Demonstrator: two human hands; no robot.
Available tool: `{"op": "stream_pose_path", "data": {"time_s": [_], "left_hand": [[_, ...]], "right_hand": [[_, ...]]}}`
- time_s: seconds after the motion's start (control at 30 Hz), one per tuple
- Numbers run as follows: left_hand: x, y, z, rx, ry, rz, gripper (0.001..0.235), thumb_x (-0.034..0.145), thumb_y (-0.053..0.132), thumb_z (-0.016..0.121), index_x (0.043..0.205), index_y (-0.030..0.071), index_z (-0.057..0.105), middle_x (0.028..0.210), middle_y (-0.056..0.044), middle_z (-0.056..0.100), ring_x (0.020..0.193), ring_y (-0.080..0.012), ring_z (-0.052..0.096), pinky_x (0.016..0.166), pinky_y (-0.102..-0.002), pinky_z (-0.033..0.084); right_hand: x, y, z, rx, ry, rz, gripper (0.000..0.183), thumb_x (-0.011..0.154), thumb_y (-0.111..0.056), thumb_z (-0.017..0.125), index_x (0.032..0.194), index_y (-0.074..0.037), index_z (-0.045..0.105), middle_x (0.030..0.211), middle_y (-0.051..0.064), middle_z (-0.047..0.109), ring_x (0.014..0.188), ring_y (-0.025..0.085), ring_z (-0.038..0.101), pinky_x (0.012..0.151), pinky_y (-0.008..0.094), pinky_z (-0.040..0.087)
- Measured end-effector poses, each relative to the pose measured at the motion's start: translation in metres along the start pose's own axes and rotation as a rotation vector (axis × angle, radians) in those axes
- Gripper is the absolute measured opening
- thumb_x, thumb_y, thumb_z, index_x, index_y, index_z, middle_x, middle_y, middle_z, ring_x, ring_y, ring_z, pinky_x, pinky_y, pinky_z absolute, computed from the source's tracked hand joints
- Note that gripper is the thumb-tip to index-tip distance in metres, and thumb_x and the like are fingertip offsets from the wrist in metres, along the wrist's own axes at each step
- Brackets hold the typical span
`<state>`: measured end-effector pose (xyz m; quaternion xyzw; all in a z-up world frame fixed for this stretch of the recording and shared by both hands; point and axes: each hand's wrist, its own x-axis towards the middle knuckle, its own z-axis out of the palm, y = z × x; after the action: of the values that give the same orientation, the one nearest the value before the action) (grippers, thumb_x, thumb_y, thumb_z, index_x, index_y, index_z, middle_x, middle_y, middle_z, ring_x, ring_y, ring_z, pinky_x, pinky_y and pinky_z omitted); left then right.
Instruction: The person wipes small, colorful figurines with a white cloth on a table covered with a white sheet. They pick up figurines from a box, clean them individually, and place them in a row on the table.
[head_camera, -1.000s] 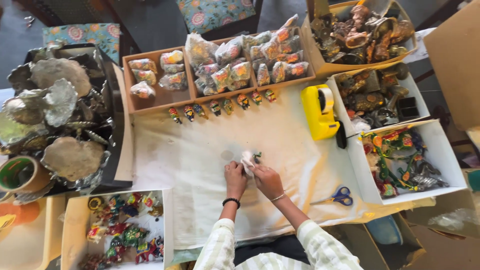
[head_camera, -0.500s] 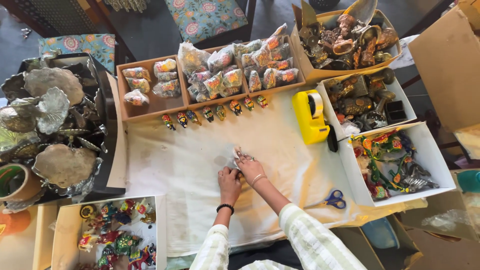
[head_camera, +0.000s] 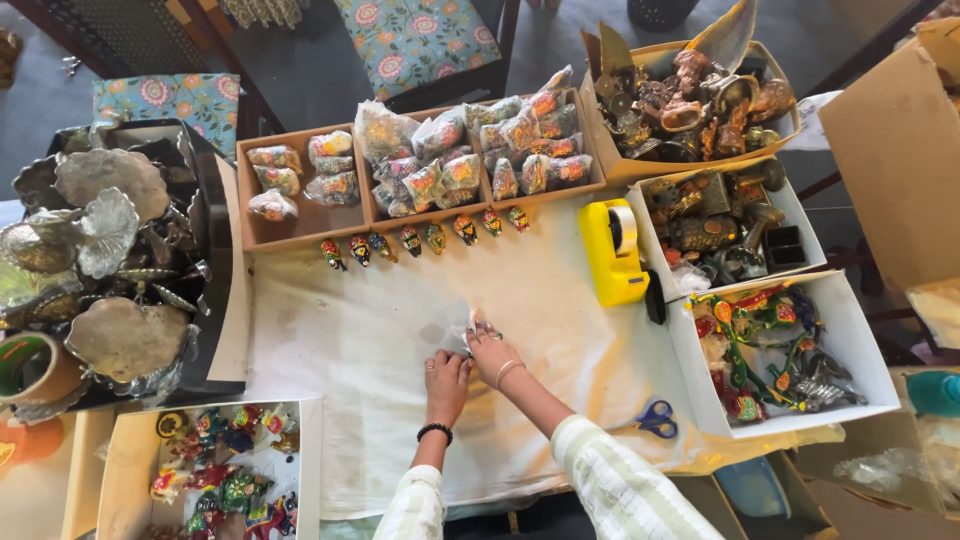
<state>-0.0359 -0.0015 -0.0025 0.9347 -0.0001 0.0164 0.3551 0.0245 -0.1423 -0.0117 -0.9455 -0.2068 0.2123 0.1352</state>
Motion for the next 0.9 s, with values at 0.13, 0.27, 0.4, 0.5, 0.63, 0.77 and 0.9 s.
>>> {"op": "stream_pose_path", "data": {"time_s": [0.13, 0.27, 0.4, 0.5, 0.63, 0.77, 0.9], "left_hand": [[-0.007, 0.014, 0.005, 0.028, 0.085, -0.084, 0.02, 0.098, 0.026, 0.062, 0.105, 0.011, 0.072, 0.112, -0.013, 0.061, 0.102, -0.0363, 0.053, 0.091, -0.049, 0.044], [-0.009, 0.011, 0.011, -0.011, 0.109, -0.127, 0.026, 0.1, 0.031, 0.059, 0.109, 0.011, 0.073, 0.112, -0.013, 0.062, 0.105, -0.0371, 0.052, 0.091, -0.049, 0.044], [-0.01, 0.002, 0.011, -0.056, 0.064, -0.13, 0.025, 0.101, 0.029, 0.057, 0.108, 0.011, 0.073, 0.116, -0.012, 0.062, 0.108, -0.0374, 0.052, 0.093, -0.049, 0.045], [-0.009, 0.001, 0.008, -0.071, 0.044, -0.118, 0.025, 0.099, 0.03, 0.059, 0.107, 0.01, 0.072, 0.117, -0.013, 0.061, 0.11, -0.0376, 0.051, 0.094, -0.049, 0.045], [-0.009, 0.005, 0.004, -0.064, 0.013, -0.143, 0.031, 0.097, 0.035, 0.066, 0.111, 0.008, 0.07, 0.117, -0.013, 0.06, 0.11, -0.0374, 0.051, 0.095, -0.048, 0.044], [-0.01, 0.018, -0.012, -0.092, 0.038, -0.075, 0.033, 0.09, 0.034, 0.074, 0.111, 0.009, 0.07, 0.118, -0.013, 0.059, 0.113, -0.0372, 0.05, 0.096, -0.049, 0.043], [-0.009, 0.024, -0.021, -0.099, 0.007, -0.057, 0.041, 0.076, 0.033, 0.085, 0.107, 0.012, 0.068, 0.114, -0.009, 0.059, 0.111, -0.0355, 0.05, 0.095, -0.048, 0.042]], "right_hand": [[0.013, 0.008, 0.001, -0.035, -0.097, -0.056, 0.067, 0.095, -0.022, 0.063, 0.151, 0.003, 0.037, 0.155, 0.03, 0.038, 0.142, 0.043, 0.041, 0.119, 0.043, 0.035], [0.01, 0.003, -0.016, -0.009, -0.089, -0.106, 0.061, 0.091, -0.02, 0.063, 0.145, 0.004, 0.044, 0.145, 0.03, 0.049, 0.128, 0.039, 0.056, 0.106, 0.043, 0.046], [-0.005, -0.009, -0.038, 0.099, -0.103, -0.072, 0.034, 0.094, -0.018, 0.061, 0.126, -0.007, 0.063, 0.11, 0.019, 0.071, 0.104, 0.037, 0.068, 0.089, 0.047, 0.055], [-0.009, -0.013, -0.045, 0.17, -0.03, -0.034, 0.029, 0.088, -0.017, 0.066, 0.116, -0.014, 0.072, 0.1, 0.018, 0.072, 0.096, 0.038, 0.069, 0.084, 0.048, 0.056], [0.005, 0.001, -0.033, 0.281, 0.082, -0.012, 0.036, 0.071, -0.016, 0.078, 0.108, -0.018, 0.078, 0.096, 0.018, 0.072, 0.09, 0.039, 0.07, 0.086, 0.045, 0.056], [0.022, 0.041, 0.006, 0.346, 0.221, 0.203, 0.023, 0.076, -0.017, 0.083, 0.098, -0.011, 0.082, 0.093, 0.017, 0.076, 0.082, 0.034, 0.073, 0.078, 0.04, 0.06], [-0.008, 0.045, -0.002, 1.325, 0.192, 0.641, 0.028, 0.069, -0.013, 0.089, 0.093, -0.002, 0.081, 0.084, 0.01, 0.078, 0.068, 0.013, 0.075, 0.058, 0.034, 0.064]]}}
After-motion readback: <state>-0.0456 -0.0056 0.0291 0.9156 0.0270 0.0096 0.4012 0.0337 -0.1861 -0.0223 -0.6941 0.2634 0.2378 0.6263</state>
